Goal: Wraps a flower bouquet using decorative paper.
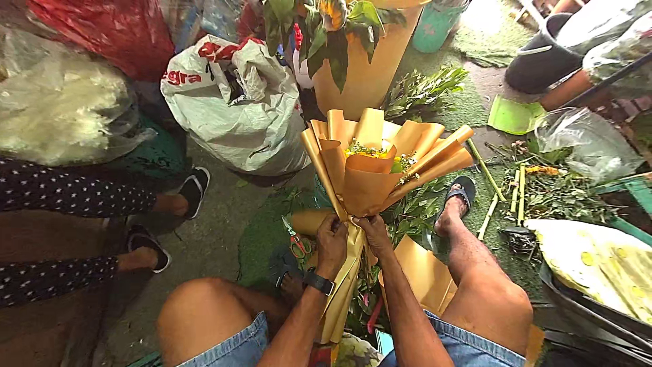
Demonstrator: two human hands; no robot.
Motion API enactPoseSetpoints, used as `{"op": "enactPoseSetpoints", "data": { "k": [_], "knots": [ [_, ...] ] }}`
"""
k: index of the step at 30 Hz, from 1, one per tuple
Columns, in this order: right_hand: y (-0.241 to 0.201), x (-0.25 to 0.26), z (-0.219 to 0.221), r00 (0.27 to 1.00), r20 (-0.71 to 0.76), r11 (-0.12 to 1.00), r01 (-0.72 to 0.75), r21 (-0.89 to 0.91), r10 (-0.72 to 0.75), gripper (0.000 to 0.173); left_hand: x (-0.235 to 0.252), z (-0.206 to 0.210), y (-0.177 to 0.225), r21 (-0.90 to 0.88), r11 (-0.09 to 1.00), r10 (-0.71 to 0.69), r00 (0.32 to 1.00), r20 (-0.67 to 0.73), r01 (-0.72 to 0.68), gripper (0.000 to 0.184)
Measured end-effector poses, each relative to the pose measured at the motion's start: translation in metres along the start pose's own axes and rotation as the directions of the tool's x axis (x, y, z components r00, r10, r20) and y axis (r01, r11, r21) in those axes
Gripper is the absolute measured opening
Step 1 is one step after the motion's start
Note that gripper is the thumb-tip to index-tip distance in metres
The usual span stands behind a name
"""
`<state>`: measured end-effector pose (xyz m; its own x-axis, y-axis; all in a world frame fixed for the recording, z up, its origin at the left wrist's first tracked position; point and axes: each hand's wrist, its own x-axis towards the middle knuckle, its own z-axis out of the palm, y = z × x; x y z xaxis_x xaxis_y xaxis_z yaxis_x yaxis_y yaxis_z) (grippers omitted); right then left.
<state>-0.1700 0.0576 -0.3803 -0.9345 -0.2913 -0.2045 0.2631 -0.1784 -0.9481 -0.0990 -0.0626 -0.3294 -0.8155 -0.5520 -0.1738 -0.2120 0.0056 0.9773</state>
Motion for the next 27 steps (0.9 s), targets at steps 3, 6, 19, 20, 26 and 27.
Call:
{"op": "enactPoseSetpoints", "data": {
  "k": [3,6,19,20,26,27],
  "knots": [
    [-0.002,-0.001,0.003,1.000,-0.013,1.000,-0.007,-0.012,0.007,0.051,-0.005,0.003,-0.002,0.043,0.999,0.023,0.999,-0.047,-0.021,0.012],
    [-0.002,-0.001,0.004,1.000,-0.015,1.000,-0.014,0.002,0.014,0.052,-0.003,0.008,-0.002,0.024,1.000,0.000,0.997,-0.076,0.002,0.011],
    [0.000,-0.002,0.007,0.998,-0.055,1.000,-0.023,0.011,0.023,0.046,-0.012,0.012,-0.005,-0.156,0.987,-0.045,0.990,-0.131,0.024,0.011],
    [0.000,-0.002,0.007,0.998,-0.053,1.000,-0.018,0.007,0.018,0.046,-0.012,0.014,-0.007,-0.173,0.985,-0.047,0.990,-0.137,0.023,0.008],
    [0.000,-0.003,0.007,0.998,-0.056,1.000,-0.020,0.018,0.021,0.049,-0.011,0.019,-0.005,-0.069,0.997,-0.026,0.989,-0.146,0.016,0.013],
    [-0.001,-0.004,0.008,0.998,-0.063,1.000,-0.025,0.018,0.026,0.049,-0.011,0.019,-0.004,-0.080,0.997,-0.036,0.989,-0.147,0.025,0.013]
  ]
}}
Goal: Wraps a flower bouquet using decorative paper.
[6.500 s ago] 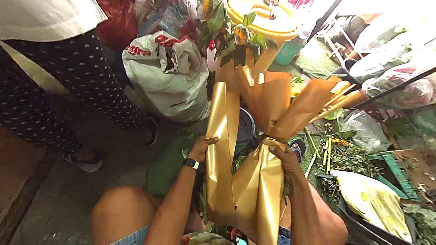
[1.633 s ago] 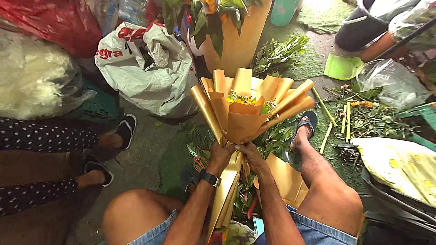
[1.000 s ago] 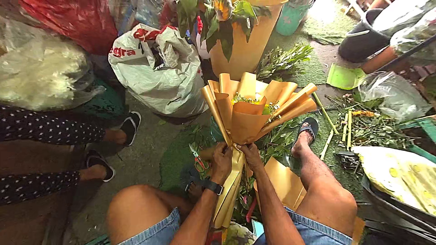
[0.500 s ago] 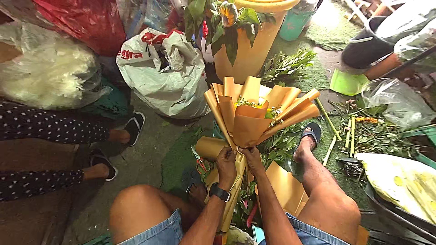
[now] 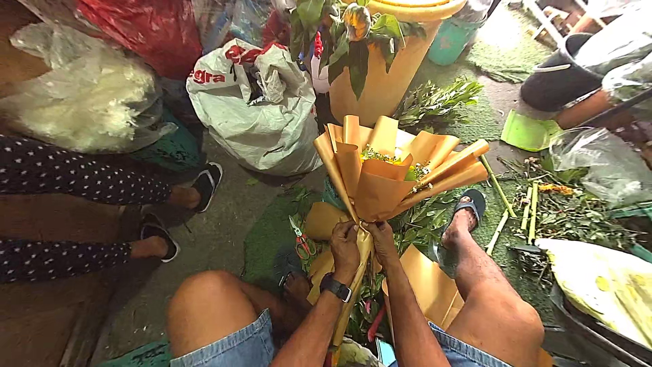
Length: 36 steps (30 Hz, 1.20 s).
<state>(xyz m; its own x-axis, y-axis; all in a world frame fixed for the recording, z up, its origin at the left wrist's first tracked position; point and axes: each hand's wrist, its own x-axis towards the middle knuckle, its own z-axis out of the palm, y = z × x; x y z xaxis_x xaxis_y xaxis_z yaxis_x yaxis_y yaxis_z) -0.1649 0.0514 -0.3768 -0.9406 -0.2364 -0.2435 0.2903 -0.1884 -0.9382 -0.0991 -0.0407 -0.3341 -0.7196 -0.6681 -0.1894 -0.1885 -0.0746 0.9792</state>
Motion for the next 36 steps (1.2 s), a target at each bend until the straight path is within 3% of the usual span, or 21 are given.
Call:
{"op": "enactPoseSetpoints", "data": {
  "k": [4,13,21,26,29,32,34,36],
  "knots": [
    [-0.001,-0.001,0.002,1.000,-0.018,1.000,-0.007,0.022,0.008,0.048,0.004,0.004,0.002,-0.086,0.995,-0.056,0.998,-0.041,0.053,0.007],
    [-0.003,-0.003,0.004,0.999,-0.034,0.998,-0.031,0.055,0.033,0.045,0.006,0.005,-0.003,-0.014,0.999,-0.046,0.998,-0.030,0.046,0.007],
    [-0.002,-0.002,0.004,0.999,-0.034,0.998,-0.031,0.045,0.033,0.047,0.004,0.010,-0.002,0.158,0.987,-0.004,0.998,-0.057,0.013,0.005],
    [-0.001,-0.002,0.003,0.999,-0.037,0.997,-0.023,0.080,0.026,0.045,0.010,0.004,0.002,0.259,0.966,-0.007,1.000,0.021,0.001,0.004],
    [0.000,-0.001,0.000,1.000,-0.015,0.996,-0.012,0.092,0.013,0.048,0.024,-0.006,0.009,0.361,0.932,-0.088,0.990,0.110,0.042,0.023],
    [0.000,0.001,-0.006,1.000,0.004,0.997,0.000,0.078,-0.001,0.051,0.047,-0.022,0.018,0.565,0.825,-0.217,0.932,0.290,0.016,0.059],
    [-0.002,0.001,-0.010,0.999,0.035,0.998,0.012,0.067,-0.014,0.052,0.066,-0.031,0.020,0.621,0.774,-0.266,0.826,0.497,-0.125,0.063],
    [-0.008,-0.001,-0.013,0.996,0.076,0.998,0.053,0.022,-0.054,0.052,0.083,-0.035,0.017,0.572,0.789,-0.269,0.712,0.649,-0.223,0.067]
  ]
}}
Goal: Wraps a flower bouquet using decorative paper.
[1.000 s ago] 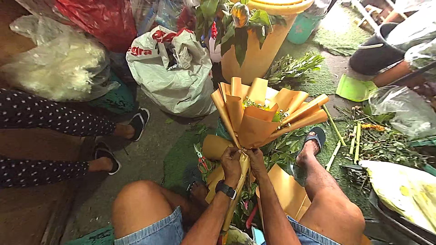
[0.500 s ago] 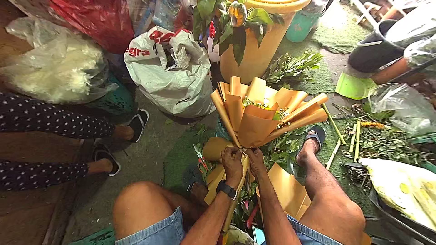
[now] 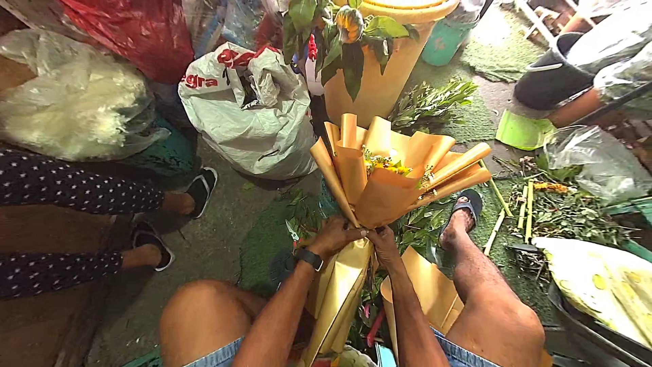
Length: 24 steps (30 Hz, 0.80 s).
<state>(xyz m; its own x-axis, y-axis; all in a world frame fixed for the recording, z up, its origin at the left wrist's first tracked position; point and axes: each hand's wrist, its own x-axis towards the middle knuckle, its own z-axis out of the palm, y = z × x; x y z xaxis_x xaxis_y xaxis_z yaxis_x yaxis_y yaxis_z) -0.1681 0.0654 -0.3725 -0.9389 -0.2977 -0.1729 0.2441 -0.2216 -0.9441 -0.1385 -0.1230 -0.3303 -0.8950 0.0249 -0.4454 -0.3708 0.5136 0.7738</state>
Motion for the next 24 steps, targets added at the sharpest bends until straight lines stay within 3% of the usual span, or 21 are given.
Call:
{"op": "enactPoseSetpoints", "data": {
  "k": [2,5,9,13,16,19,21,24],
  "knots": [
    [-0.010,-0.003,0.001,1.000,0.029,1.000,0.013,-0.028,-0.012,0.054,0.007,-0.006,-0.003,-0.125,0.990,0.072,0.994,0.076,-0.063,0.071],
    [-0.028,-0.004,0.007,0.997,0.072,0.998,0.037,0.041,-0.040,0.052,0.003,-0.011,0.005,-0.369,0.926,0.107,0.993,0.059,-0.078,0.082],
    [-0.057,-0.009,0.021,0.988,0.135,0.997,0.064,0.042,-0.069,0.059,-0.014,-0.016,0.029,-0.545,0.826,0.172,0.985,0.000,-0.144,0.074],
    [-0.082,-0.017,0.034,0.976,0.173,0.991,0.126,0.044,-0.132,0.056,-0.042,-0.022,0.060,-0.772,0.606,0.227,0.972,-0.063,-0.191,0.057],
    [-0.105,-0.031,0.041,0.960,0.196,0.978,0.207,-0.006,-0.202,0.053,-0.068,-0.030,0.075,-0.801,0.567,0.280,0.959,-0.032,-0.192,0.046],
    [-0.139,-0.049,0.051,0.946,0.232,0.957,0.259,-0.129,-0.225,0.050,-0.103,-0.042,0.092,-0.694,0.691,0.259,0.966,-0.023,-0.202,0.042],
    [-0.166,-0.064,0.056,0.937,0.266,0.939,0.283,-0.194,-0.227,0.051,-0.121,-0.045,0.096,-0.653,0.708,0.281,0.955,-0.091,-0.270,0.040],
    [-0.203,-0.090,0.055,0.897,0.396,0.951,0.273,-0.145,-0.197,0.049,-0.167,-0.052,0.116,-0.612,0.671,0.345,0.907,-0.240,-0.417,0.040]
  ]
}}
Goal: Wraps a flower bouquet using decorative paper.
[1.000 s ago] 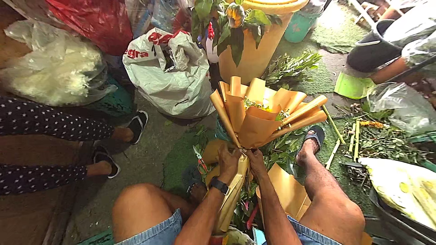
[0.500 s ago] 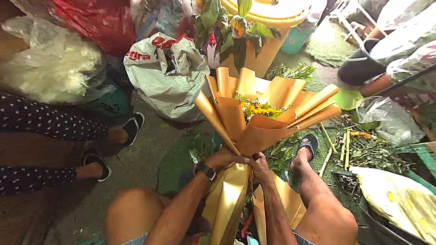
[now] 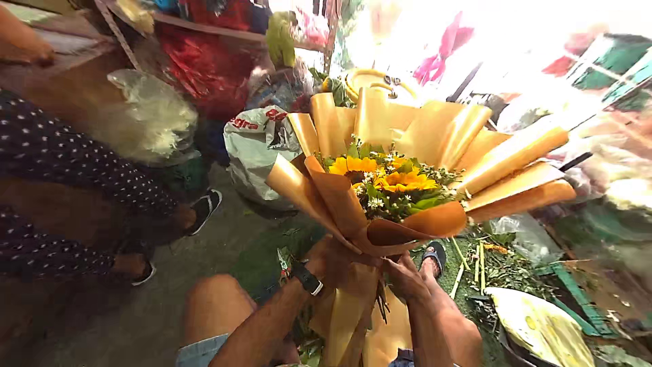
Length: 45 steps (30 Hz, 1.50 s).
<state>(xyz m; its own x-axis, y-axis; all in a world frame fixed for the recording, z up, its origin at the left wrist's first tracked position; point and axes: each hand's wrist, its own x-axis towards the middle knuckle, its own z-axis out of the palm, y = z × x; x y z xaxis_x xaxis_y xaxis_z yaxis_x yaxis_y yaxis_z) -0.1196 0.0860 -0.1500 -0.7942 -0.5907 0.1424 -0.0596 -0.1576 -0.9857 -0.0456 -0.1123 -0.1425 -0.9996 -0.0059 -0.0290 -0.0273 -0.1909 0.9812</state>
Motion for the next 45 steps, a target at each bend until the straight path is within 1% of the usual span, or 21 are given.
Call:
{"op": "enactPoseSetpoints", "data": {
  "k": [2,3,4,6,7,9,11,12,14,16,17,19,21,25,28,31,37,39,40,42,45],
  "knots": [
    [-0.027,-0.013,0.003,1.000,-0.014,0.999,-0.010,-0.031,0.009,0.040,-0.023,0.015,0.031,-0.082,0.991,0.107,0.994,-0.009,-0.107,0.041],
    [-0.041,-0.019,0.007,0.996,-0.093,0.987,-0.012,-0.158,-0.003,0.040,-0.025,0.021,0.034,-0.121,0.978,0.171,0.985,-0.001,-0.170,0.041],
    [-0.055,-0.027,0.010,0.983,-0.180,0.938,-0.029,-0.345,-0.036,0.048,-0.025,0.024,0.033,-0.158,0.960,0.233,0.973,0.000,-0.230,0.042],
    [-0.084,-0.046,0.008,0.959,-0.253,0.733,-0.081,-0.675,-0.128,0.069,-0.028,0.030,0.037,-0.112,0.933,0.338,0.940,-0.055,-0.342,0.041],
    [-0.100,-0.061,0.009,0.952,-0.244,0.655,-0.067,-0.753,-0.183,0.063,-0.030,0.031,0.039,0.013,0.928,0.373,0.925,-0.076,-0.373,0.043],
    [-0.142,-0.096,0.029,0.942,-0.094,0.581,0.119,-0.805,-0.323,0.033,-0.024,0.032,0.044,0.376,0.869,0.379,0.921,-0.091,-0.320,0.057],
    [-0.189,-0.123,0.062,0.864,0.147,0.503,0.410,-0.761,-0.481,0.021,-0.018,0.037,0.046,0.589,0.768,0.382,0.919,-0.102,-0.253,0.067],
    [-0.213,-0.130,0.081,0.805,0.236,0.411,0.500,-0.762,-0.544,0.022,-0.016,0.041,0.049,0.638,0.739,0.366,0.924,-0.112,-0.216,0.072],
    [-0.257,-0.129,0.121,0.690,0.376,0.118,0.555,-0.824,-0.618,0.026,-0.012,0.048,0.049,0.695,0.702,0.320,0.941,-0.110,-0.157,0.080],
    [-0.287,-0.114,0.151,0.636,0.512,-0.174,0.516,-0.838,-0.578,0.031,-0.005,0.057,0.035,0.738,0.656,0.363,0.923,-0.125,-0.158,0.079],
    [-0.297,-0.105,0.162,0.647,0.569,-0.288,0.495,-0.820,-0.507,0.035,-0.014,0.063,0.037,0.724,0.665,0.397,0.907,-0.136,-0.182,0.076],
    [-0.311,-0.088,0.176,0.707,0.619,-0.417,0.476,-0.774,-0.342,0.037,-0.057,0.071,0.065,0.627,0.745,0.392,0.910,-0.136,-0.227,0.065],
    [-0.316,-0.079,0.183,0.757,0.616,-0.478,0.468,-0.743,-0.216,0.032,-0.077,0.076,0.084,0.583,0.788,0.342,0.928,-0.147,-0.198,0.066],
    [-0.324,-0.076,0.187,0.795,0.591,-0.431,0.491,-0.757,-0.133,0.013,-0.068,0.078,0.067,0.648,0.741,0.352,0.924,-0.151,-0.177,0.072],
    [-0.330,-0.076,0.184,0.804,0.561,-0.326,0.486,-0.811,-0.198,0.014,-0.053,0.082,0.055,0.676,0.732,0.303,0.928,-0.215,-0.082,0.082],
    [-0.328,-0.074,0.180,0.804,0.528,-0.253,0.470,-0.846,-0.272,0.018,-0.052,0.086,0.045,0.670,0.736,0.299,0.934,-0.194,-0.096,0.083],
    [-0.317,-0.072,0.184,0.783,0.549,-0.258,0.488,-0.834,-0.294,0.010,-0.068,0.091,0.045,0.552,0.803,0.332,0.938,-0.103,-0.224,0.068],
    [-0.326,-0.090,0.181,0.743,0.546,-0.208,0.506,-0.837,-0.388,0.022,-0.074,0.091,0.058,0.494,0.836,0.329,0.939,-0.105,-0.238,0.057],
    [-0.330,-0.106,0.174,0.703,0.539,-0.146,0.539,-0.829,-0.464,0.030,-0.069,0.090,0.063,0.463,0.856,0.317,0.940,-0.123,-0.228,0.055],
    [-0.319,-0.142,0.142,0.593,0.454,0.128,0.690,-0.713,-0.665,0.033,-0.055,0.082,0.068,0.298,0.930,0.269,0.949,-0.161,-0.213,0.040],
    [-0.243,-0.180,0.047,0.602,0.015,0.513,0.693,-0.507,-0.798,0.024,-0.052,0.066,0.080,0.045,0.931,0.364,0.928,-0.078,-0.361,0.042]
  ]
}}
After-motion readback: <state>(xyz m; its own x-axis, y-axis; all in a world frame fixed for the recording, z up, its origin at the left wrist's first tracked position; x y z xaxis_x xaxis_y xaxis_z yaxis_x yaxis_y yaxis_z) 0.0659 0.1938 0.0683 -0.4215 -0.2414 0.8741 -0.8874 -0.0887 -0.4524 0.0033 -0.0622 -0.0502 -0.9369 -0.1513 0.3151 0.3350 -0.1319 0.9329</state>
